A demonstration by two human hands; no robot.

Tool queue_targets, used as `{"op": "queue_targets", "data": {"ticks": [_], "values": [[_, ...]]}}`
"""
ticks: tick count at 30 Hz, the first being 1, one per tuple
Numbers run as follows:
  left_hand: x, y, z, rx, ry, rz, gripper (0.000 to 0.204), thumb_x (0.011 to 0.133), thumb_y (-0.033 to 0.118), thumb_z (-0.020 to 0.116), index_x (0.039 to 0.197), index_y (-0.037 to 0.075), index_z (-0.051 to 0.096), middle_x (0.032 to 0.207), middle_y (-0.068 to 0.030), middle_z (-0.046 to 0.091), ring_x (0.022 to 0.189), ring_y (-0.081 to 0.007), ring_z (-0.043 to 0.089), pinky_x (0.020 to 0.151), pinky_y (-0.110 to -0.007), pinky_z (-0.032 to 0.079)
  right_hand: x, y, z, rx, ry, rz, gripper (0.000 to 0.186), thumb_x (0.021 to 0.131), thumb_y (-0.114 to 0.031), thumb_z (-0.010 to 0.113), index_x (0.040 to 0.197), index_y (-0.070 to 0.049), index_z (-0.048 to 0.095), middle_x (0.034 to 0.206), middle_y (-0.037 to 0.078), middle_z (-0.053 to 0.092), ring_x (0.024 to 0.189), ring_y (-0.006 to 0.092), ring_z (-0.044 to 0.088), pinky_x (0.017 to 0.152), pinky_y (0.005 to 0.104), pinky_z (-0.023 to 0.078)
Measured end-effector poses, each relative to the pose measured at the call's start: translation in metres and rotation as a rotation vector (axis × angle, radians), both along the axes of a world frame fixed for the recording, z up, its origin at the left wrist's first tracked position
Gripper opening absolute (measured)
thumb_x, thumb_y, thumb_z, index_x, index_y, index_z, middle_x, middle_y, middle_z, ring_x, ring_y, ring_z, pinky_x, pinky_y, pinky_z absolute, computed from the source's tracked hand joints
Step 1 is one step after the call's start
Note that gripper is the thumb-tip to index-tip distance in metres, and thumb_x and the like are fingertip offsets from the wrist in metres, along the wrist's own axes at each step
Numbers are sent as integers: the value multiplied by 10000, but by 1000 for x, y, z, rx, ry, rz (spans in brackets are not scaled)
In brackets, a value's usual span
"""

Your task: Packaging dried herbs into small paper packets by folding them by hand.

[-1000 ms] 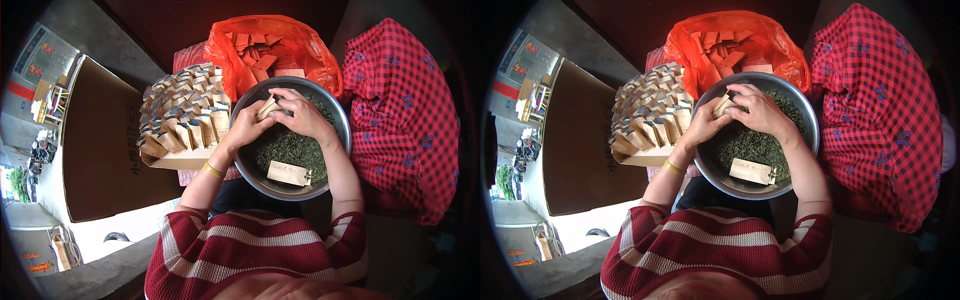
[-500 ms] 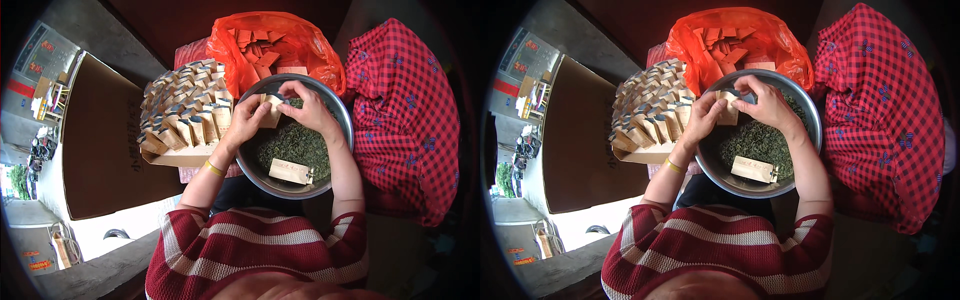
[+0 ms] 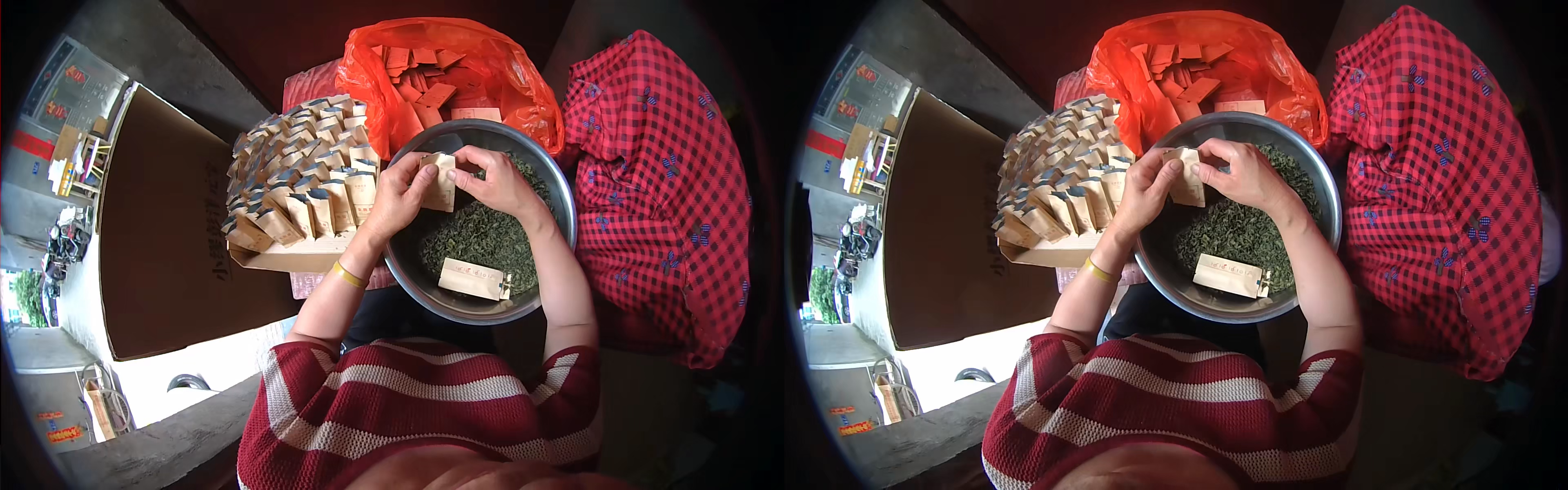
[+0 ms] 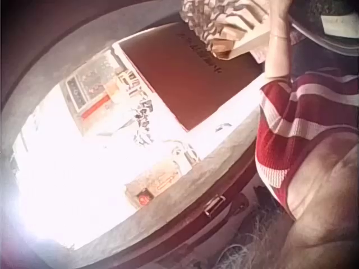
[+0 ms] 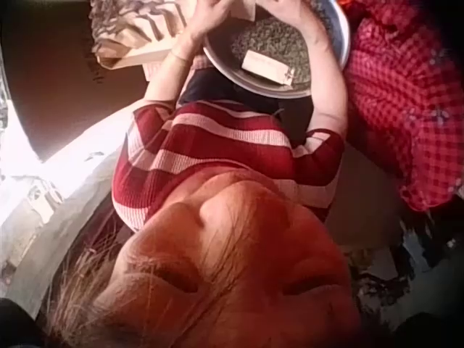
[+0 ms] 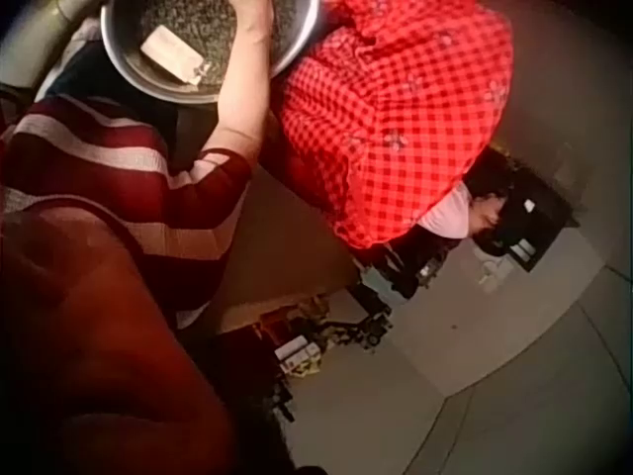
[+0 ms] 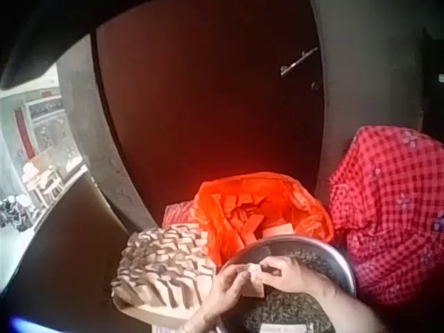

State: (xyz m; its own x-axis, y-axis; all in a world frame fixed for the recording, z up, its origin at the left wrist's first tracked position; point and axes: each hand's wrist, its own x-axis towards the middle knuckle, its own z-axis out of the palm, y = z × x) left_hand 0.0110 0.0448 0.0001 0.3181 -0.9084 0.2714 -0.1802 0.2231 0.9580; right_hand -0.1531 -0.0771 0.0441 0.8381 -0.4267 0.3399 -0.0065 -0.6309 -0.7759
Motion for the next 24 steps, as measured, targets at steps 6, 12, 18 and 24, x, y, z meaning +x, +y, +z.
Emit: {"op": "queue_targets", "data": {"ticks": [6, 12, 18, 24], "values": [[-6, 8, 16, 58, -253, 119, 197, 975, 152, 607, 1058, -26, 626, 850, -3, 661, 779, -49, 566, 679, -220, 476, 0, 4, 1, -11, 47, -21, 180, 900, -142, 643, 938, 27, 592, 822, 141, 654, 765, 218, 649, 706, 337, 501], [-11, -2, 13, -67, 208, 49, 195, 968, 168, 623, 986, -25, 640, 833, 1, 674, 754, -53, 592, 667, -221, 489, 0, 5, -1, -57, 11, 4, 192, 898, -156, 647, 941, 24, 595, 833, 144, 662, 777, 231, 661, 706, 347, 503], [-7, 5, 15, -22, -323, 212, 176, 946, 160, 645, 960, -15, 646, 793, -77, 696, 736, -101, 644, 644, -253, 502, 0, 5, 3, -41, 53, 50, 212, 889, -177, 668, 939, 20, 608, 831, 141, 663, 778, 237, 661, 714, 336, 501], [-11, 3, 14, -86, -478, 209, 132, 930, 127, 652, 932, -5, 641, 705, -130, 669, 605, -206, 658, 561, -296, 494, 1, 5, 5, 41, 110, 79, 225, 894, -179, 667, 904, 29, 581, 769, 135, 613, 692, 216, 584, 673, 336, 477]]}}
